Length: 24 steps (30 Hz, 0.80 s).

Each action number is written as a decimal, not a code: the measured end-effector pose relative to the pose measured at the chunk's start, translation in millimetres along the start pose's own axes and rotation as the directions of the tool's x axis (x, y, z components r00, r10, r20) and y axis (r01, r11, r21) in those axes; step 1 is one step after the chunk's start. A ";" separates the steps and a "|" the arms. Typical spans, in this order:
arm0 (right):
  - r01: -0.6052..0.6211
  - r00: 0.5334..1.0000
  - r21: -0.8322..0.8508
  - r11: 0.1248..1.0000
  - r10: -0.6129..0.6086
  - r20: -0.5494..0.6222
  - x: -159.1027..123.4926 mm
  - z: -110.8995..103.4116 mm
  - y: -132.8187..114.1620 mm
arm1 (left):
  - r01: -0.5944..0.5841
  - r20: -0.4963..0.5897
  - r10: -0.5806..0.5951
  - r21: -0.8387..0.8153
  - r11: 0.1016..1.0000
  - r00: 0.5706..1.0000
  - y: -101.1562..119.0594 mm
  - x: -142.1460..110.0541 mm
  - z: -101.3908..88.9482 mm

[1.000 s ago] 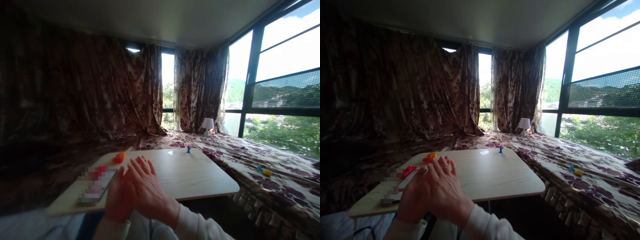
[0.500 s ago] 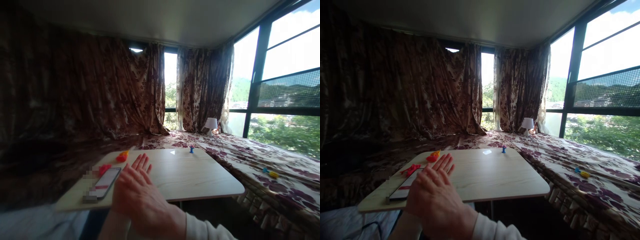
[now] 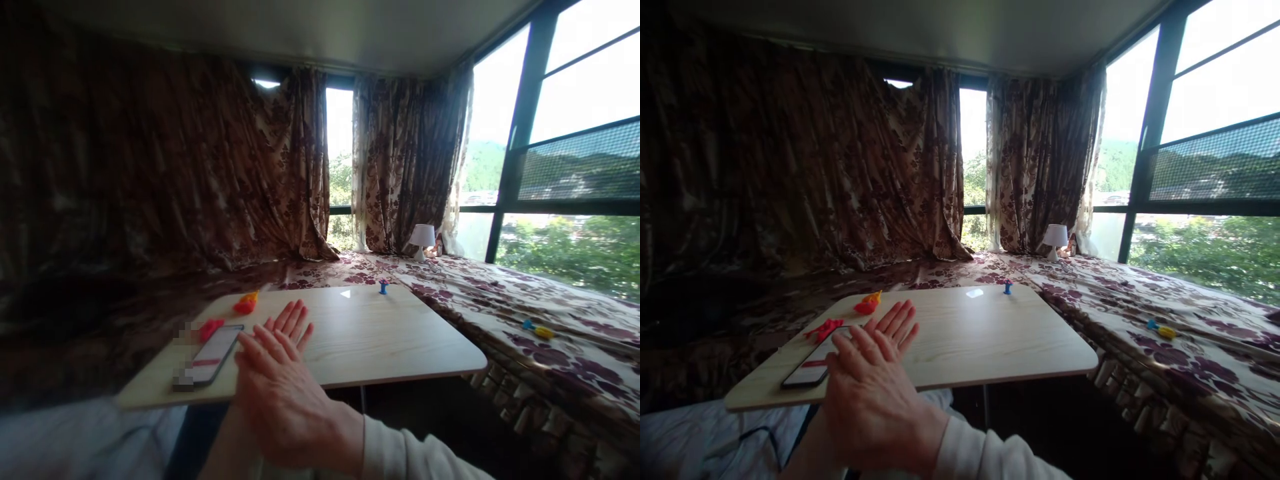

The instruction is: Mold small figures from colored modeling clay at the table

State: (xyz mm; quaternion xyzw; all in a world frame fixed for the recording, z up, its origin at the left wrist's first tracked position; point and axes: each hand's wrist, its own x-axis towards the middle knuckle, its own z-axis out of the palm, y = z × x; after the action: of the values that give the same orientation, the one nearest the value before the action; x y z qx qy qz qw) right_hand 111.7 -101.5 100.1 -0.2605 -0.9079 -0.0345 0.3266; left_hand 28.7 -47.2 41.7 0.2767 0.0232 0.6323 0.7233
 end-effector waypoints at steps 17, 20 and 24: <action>-0.092 0.994 0.001 0.996 0.091 -0.067 19.8 -6.8 15.9 | 0.200 0.123 -0.200 0.015 0.980 0.972 -13.2 17.1 -4.8; -0.099 0.995 -0.012 0.995 0.098 -0.016 17.4 -10.5 37.6 | 0.166 0.122 -0.166 0.010 0.986 0.979 -2.5 9.7 7.1; 0.049 0.997 0.037 0.998 -0.051 0.061 -16.1 -13.1 27.6 | 0.101 0.056 -0.105 0.063 0.993 0.993 11.7 0.0 14.4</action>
State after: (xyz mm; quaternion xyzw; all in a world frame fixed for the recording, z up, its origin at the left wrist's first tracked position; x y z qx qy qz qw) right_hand 143.4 -88.0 97.6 -0.2329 -0.9242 -0.0185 0.3021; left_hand 23.6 -51.9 59.0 0.3153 0.0349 0.5846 0.7467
